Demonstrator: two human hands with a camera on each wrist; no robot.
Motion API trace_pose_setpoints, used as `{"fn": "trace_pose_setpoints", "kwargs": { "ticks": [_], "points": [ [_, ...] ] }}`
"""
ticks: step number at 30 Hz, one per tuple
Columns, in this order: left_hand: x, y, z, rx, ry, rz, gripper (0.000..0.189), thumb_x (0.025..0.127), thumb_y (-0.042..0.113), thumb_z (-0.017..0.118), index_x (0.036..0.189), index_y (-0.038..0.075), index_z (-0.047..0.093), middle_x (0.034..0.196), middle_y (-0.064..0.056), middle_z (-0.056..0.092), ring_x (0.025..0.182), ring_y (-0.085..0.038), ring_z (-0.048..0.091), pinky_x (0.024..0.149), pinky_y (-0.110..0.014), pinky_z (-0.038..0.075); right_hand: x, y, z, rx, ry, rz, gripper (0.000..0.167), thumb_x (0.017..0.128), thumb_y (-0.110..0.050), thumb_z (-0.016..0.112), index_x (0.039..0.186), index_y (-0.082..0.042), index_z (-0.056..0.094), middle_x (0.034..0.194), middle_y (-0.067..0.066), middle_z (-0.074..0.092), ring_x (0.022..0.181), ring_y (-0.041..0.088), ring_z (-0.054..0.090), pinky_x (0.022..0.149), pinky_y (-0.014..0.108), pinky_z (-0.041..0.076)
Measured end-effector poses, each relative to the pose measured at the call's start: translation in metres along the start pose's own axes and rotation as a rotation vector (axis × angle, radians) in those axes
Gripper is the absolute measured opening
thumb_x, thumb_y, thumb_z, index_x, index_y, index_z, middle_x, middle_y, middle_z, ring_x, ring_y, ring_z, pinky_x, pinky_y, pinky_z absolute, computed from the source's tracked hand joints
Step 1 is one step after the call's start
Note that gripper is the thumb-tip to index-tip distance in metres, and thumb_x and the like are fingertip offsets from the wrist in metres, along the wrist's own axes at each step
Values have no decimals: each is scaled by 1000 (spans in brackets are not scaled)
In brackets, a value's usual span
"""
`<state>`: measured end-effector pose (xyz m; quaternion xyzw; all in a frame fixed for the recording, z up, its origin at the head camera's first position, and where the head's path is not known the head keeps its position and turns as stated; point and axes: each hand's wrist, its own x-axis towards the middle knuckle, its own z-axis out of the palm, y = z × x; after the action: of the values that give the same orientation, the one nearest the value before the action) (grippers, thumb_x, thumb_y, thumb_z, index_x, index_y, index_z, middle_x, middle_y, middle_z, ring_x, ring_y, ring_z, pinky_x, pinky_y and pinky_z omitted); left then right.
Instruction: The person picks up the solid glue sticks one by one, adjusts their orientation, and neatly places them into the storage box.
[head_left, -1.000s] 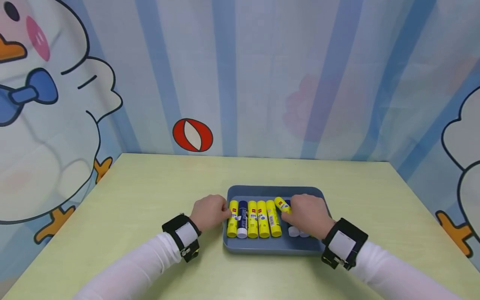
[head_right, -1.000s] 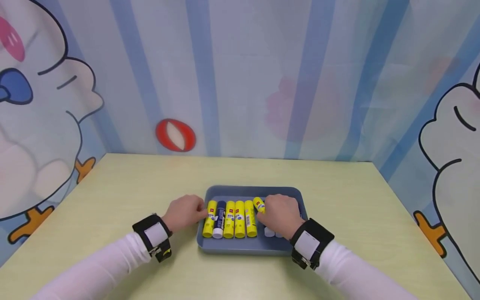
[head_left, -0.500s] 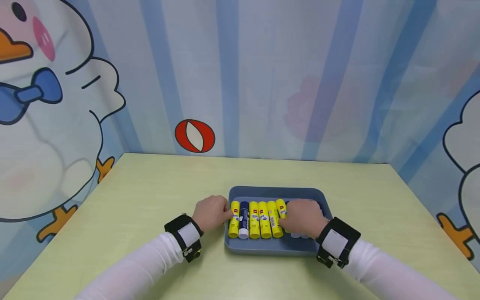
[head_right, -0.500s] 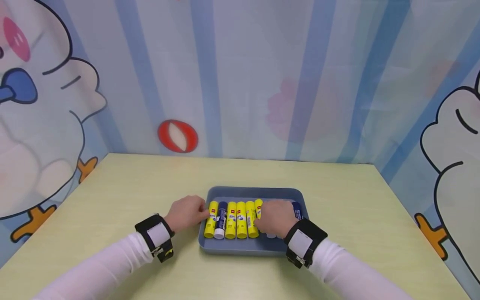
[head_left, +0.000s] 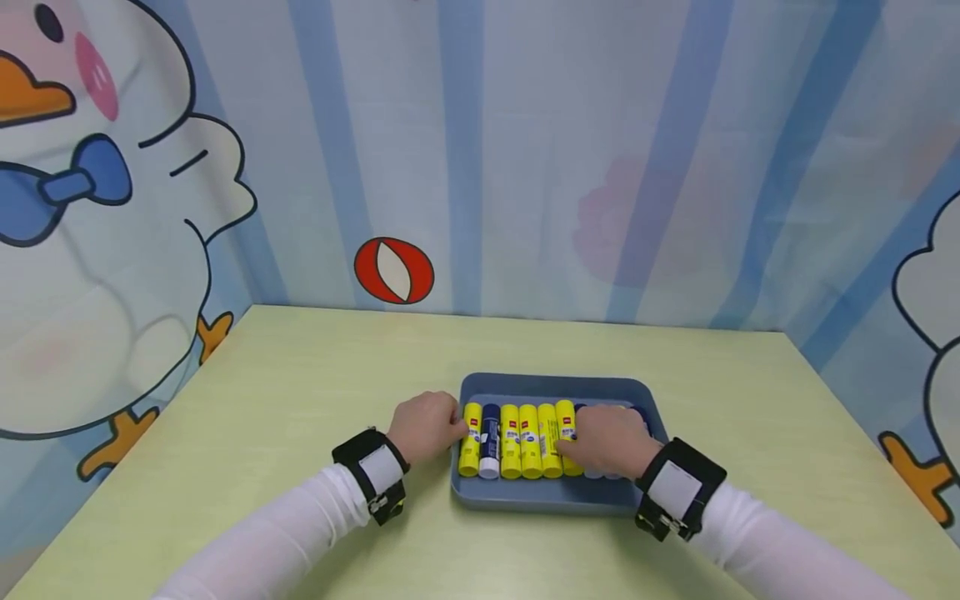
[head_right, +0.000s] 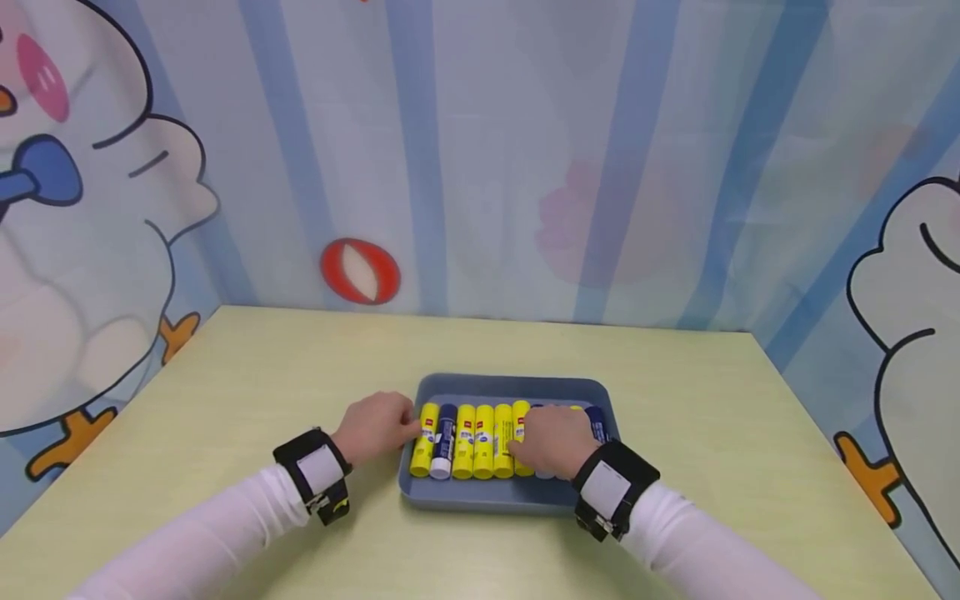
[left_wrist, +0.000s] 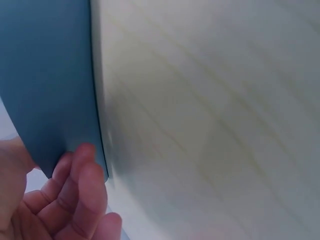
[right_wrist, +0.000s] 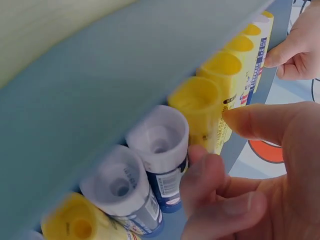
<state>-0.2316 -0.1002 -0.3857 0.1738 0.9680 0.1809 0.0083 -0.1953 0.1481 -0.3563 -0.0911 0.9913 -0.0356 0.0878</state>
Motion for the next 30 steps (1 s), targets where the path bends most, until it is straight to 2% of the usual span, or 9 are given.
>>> {"fn": "trace_pose_setpoints", "kwargs": {
  "ticks": [6,14,21,30],
  "points": [
    [0,2,-1,-7,0,-8,36,87,18,66,56,13,49,51,5,39,48,-12,42,46,-24,27,1,1,2,-3,5,4,35,90,-40,63,73,-10,59,59,1,54,50,15,51,48,28,39],
    [0,3,4,0,-4,11,36,87,18,65,56,14,48,51,5,39,47,-11,41,45,-24,27,1,7,1,34,76,-23,31,89,-31,67,70,-10,58,55,-1,48,47,13,47,46,25,34],
    [2,4,1,-2,-9,4,36,87,18,65,56,13,49,51,5,39,48,-12,42,46,-24,27,7,6,-2,61,42,23,30,89,-33,68,78,-6,62,62,2,54,53,15,51,49,26,38],
    [0,3,1,-10,-20,0,36,89,19,65,57,13,50,52,5,39,48,-12,42,46,-25,28,16,4,-3,-2,-8,0,29,91,-31,67,84,-4,62,67,4,54,57,17,52,53,29,39]
  ]
}}
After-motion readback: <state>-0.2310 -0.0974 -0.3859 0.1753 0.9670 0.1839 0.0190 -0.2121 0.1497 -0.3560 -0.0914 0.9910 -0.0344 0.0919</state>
